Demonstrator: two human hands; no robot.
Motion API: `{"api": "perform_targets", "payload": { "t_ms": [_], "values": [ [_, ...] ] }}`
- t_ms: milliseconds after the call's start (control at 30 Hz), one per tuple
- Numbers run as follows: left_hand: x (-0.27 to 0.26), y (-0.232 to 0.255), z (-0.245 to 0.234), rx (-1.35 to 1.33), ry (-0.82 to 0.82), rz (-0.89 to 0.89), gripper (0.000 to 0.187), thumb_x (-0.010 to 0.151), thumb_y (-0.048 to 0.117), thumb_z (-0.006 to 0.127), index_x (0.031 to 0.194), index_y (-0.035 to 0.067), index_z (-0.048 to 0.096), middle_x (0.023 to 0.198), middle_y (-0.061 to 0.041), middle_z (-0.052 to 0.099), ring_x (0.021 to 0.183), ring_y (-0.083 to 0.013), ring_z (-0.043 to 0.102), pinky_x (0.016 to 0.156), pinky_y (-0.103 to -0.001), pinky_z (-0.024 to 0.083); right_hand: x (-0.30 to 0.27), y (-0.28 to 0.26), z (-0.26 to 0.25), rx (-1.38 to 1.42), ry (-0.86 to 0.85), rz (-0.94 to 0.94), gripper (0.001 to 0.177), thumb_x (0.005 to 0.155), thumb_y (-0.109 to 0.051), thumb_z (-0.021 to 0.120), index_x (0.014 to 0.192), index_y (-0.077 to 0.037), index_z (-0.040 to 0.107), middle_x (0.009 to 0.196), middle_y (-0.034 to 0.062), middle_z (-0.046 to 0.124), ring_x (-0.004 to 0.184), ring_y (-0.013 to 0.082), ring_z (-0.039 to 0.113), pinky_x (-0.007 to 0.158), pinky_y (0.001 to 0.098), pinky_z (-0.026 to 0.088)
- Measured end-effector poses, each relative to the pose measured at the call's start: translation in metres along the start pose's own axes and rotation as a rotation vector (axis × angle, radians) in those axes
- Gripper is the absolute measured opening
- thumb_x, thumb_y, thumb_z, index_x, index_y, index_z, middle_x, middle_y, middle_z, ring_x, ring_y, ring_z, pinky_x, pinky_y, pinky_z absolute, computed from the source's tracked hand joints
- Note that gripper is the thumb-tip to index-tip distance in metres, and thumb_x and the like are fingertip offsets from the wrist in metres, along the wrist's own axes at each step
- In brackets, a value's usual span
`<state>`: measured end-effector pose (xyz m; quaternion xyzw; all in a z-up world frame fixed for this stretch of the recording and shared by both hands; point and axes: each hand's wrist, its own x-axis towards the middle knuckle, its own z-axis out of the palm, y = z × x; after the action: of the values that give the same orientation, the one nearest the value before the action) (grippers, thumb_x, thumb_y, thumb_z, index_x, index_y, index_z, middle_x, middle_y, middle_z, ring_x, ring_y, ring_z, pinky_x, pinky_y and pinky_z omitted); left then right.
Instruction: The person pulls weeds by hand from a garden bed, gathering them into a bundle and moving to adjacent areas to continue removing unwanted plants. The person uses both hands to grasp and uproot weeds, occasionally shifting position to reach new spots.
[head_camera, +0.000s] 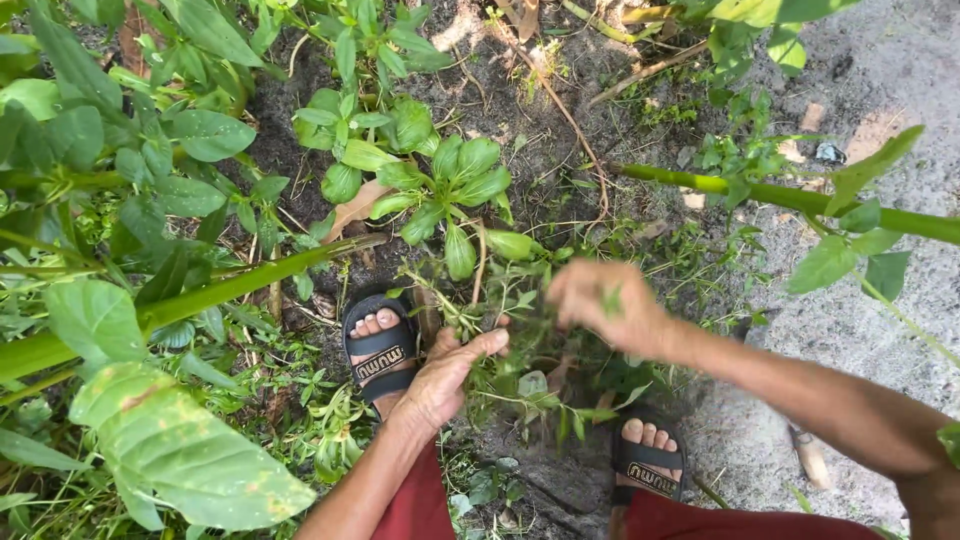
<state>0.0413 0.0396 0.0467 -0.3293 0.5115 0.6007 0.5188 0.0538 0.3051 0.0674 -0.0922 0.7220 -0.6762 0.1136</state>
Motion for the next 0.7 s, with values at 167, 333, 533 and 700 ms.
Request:
{"api": "perform_targets", "payload": {
  "t_ms": [167,333,533,700],
  "values": [
    [-0.001,0.003,0.0,0.008,0.126,0.062,0.037,0.07,0.019,0.097,0.084,0.003,0.067,0.087,-0.023,0.074,0.099,-0.0316,0.068,0.095,-0.045,0.044,0.078,0.046,-0.079,0.176,0.655,0.747,0.034,0.106,-0.006,0.042,0.14,0.0,0.041,0.1,0.0088,0.058,0.078,0.0147,0.066,0.066,0.021,0.062],
    [0.004,-0.008,-0.012,-0.023,0.082,0.058,0.039,0.072,0.013,0.092,0.09,0.003,0.059,0.083,-0.017,0.072,0.088,-0.0281,0.07,0.095,-0.041,0.049,0.104,0.128,-0.133,0.298,0.902,0.883,0.065,0.096,-0.001,0.062,0.151,-0.006,0.027,0.096,0.0082,0.061,0.066,0.0106,0.065,0.049,0.0168,0.058],
    [0.009,-0.021,-0.027,-0.044,0.038,0.06,0.03,0.078,0.0,0.083,0.101,-0.002,0.064,0.093,-0.012,0.073,0.082,-0.0214,0.072,0.08,-0.03,0.058,0.117,0.161,-0.146,0.018,0.944,1.003,0.102,0.086,0.006,0.075,0.163,-0.027,0.018,0.121,0.0015,0.056,0.049,0.0035,0.049,0.044,0.0126,0.048],
    [0.001,-0.011,-0.025,0.027,0.03,0.075,0.037,0.08,0.004,0.082,0.111,-0.001,0.063,0.096,-0.011,0.071,0.082,-0.0201,0.07,0.078,-0.03,0.057,0.106,0.168,-0.141,-0.571,0.751,0.982,0.088,0.089,-0.005,0.074,0.158,-0.007,0.02,0.127,0.0119,0.058,0.082,0.0194,0.067,0.074,0.0249,0.068]
  ]
}}
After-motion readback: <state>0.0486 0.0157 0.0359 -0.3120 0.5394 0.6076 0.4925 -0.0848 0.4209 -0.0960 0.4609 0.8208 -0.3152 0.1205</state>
